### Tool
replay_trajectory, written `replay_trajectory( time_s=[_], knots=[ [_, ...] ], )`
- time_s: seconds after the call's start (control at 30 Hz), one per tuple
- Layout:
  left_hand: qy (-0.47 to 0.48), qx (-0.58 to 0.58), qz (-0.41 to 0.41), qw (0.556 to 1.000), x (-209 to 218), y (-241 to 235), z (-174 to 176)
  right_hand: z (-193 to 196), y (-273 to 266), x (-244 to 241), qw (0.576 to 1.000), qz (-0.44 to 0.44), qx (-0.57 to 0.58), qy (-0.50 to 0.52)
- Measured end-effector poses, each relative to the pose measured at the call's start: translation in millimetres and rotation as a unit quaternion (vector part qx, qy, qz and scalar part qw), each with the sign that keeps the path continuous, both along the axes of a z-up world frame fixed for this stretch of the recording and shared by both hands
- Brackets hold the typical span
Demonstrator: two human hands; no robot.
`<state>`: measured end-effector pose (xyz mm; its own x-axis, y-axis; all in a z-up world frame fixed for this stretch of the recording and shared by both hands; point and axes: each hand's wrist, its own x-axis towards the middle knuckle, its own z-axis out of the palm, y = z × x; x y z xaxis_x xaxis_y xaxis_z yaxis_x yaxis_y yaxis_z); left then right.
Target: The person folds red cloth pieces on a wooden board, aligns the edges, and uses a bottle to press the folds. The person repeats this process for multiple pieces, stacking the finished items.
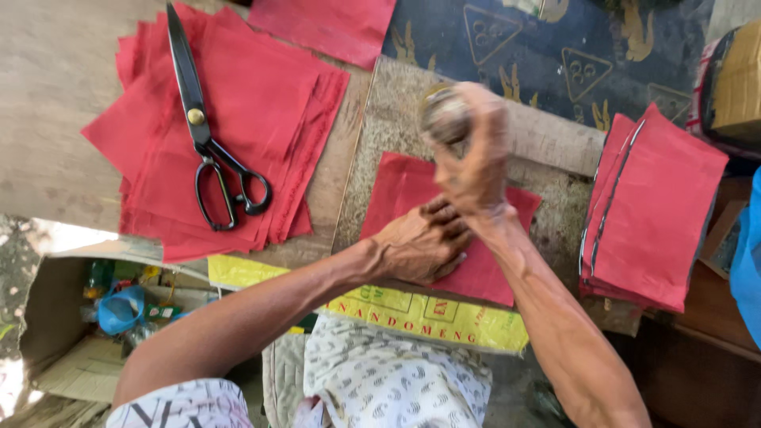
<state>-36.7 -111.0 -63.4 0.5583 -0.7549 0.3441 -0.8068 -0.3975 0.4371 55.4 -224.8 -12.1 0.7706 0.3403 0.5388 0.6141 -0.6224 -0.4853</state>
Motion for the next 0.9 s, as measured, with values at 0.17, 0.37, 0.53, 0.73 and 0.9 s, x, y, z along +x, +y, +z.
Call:
replay_trajectory(
  time_s=[0.17,0.37,0.53,0.73,0.9],
  knots=[
    [-0.055,-0.028,0.023,0.998,-2,3,14,-3,-35,36,0.986,-0.038,0.102,0.127],
    [0.037,-0.137,0.02,0.99,7,16,49,13,-32,33,0.98,0.053,0.055,0.184],
    [0.073,-0.322,0.255,0.909,70,75,104,47,-60,-6,0.985,-0.032,0.046,0.161],
    [-0.089,-0.073,0.564,0.818,250,160,36,61,-70,-47,0.97,0.028,-0.189,0.152],
    [-0.043,0.043,0.668,0.741,311,175,-24,69,-79,-48,0.954,0.022,-0.188,0.232]
  ],
)
